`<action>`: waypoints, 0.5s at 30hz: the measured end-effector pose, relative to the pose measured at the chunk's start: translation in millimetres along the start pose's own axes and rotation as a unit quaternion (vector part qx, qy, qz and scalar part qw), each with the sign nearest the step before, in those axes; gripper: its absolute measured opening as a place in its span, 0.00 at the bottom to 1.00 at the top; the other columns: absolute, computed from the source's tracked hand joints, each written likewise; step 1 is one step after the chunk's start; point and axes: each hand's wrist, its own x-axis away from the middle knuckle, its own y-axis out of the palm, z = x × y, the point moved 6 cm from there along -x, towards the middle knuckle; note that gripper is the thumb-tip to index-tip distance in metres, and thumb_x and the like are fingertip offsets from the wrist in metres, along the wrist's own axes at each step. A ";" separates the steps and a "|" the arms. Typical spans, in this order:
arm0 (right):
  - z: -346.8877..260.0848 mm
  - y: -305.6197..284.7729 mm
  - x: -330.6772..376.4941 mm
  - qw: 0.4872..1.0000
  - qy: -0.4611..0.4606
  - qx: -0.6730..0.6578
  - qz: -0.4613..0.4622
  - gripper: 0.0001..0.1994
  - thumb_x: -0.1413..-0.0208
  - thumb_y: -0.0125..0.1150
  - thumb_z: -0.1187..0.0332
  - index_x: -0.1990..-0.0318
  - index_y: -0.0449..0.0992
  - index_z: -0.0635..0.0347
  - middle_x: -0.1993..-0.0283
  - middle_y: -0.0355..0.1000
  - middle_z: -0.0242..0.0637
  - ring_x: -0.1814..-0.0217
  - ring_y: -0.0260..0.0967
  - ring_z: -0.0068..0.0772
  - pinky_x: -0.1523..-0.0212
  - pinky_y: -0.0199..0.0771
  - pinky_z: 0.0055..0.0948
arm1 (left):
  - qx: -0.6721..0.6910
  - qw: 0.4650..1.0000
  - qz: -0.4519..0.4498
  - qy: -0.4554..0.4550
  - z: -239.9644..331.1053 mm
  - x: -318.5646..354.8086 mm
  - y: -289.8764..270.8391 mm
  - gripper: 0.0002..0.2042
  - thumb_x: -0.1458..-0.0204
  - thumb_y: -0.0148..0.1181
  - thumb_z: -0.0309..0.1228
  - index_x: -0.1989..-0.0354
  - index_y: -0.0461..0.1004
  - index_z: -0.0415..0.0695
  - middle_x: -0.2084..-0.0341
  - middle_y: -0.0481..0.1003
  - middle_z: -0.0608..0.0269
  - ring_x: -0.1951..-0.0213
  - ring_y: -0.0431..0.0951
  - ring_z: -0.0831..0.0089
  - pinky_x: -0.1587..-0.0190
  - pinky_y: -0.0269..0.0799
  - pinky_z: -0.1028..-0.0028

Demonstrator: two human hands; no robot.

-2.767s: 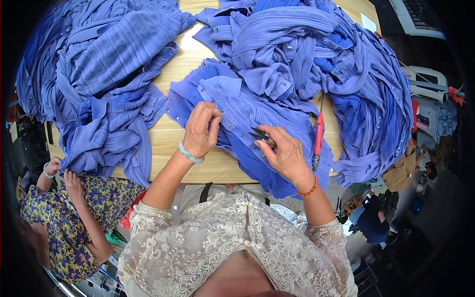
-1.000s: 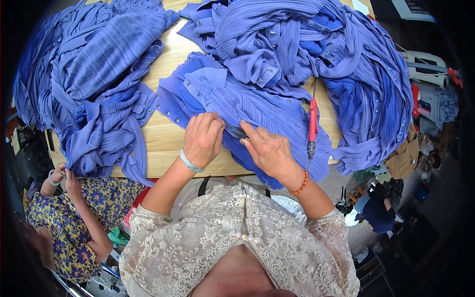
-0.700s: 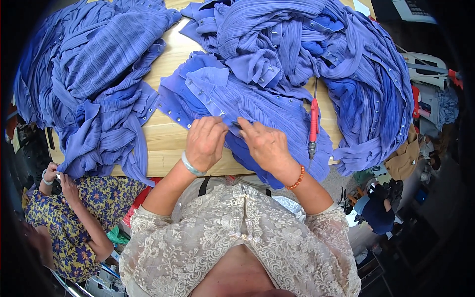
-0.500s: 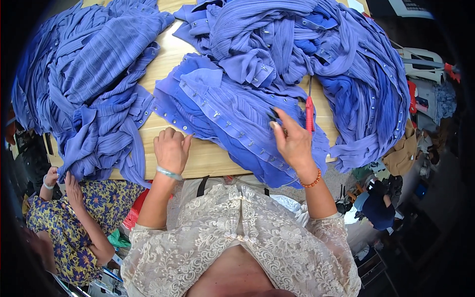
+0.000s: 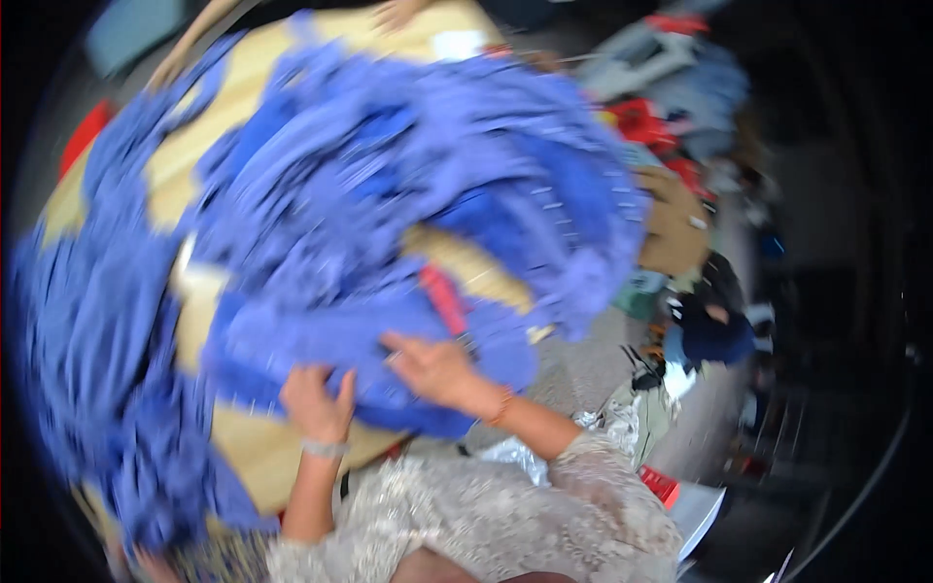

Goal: Trimming loose threads and excess fabric from blue garments using thread snips.

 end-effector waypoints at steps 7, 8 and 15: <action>-3.7 0.3 3.1 0.999 -0.024 0.002 0.033 0.21 0.37 0.56 0.57 0.39 0.69 0.53 0.65 0.76 0.45 0.67 0.75 0.53 0.68 0.75 0.45 | -0.009 0.998 -0.030 -0.054 -2.3 0.5 16.0 0.10 0.55 0.67 0.29 0.68 0.71 0.43 0.72 0.70 0.59 0.66 0.71 0.58 0.62 0.60 0.60; -3.9 -6.5 4.9 0.999 -0.022 -0.009 0.033 0.21 0.37 0.56 0.57 0.39 0.69 0.53 0.65 0.76 0.45 0.67 0.74 0.54 0.68 0.75 0.45 | -0.007 0.999 -0.023 -0.046 -1.3 -0.8 18.5 0.10 0.55 0.67 0.29 0.68 0.71 0.43 0.72 0.70 0.59 0.66 0.71 0.58 0.62 0.60 0.60; -5.9 -9.4 16.0 1.000 -0.005 -0.007 0.015 0.21 0.36 0.54 0.58 0.38 0.68 0.53 0.60 0.77 0.46 0.65 0.75 0.54 0.67 0.75 0.46 | 0.170 0.982 -0.054 -0.062 -23.6 -4.6 18.5 0.03 0.48 0.60 0.21 0.71 0.71 0.38 0.77 0.69 0.65 0.77 0.67 0.74 0.71 0.64 0.73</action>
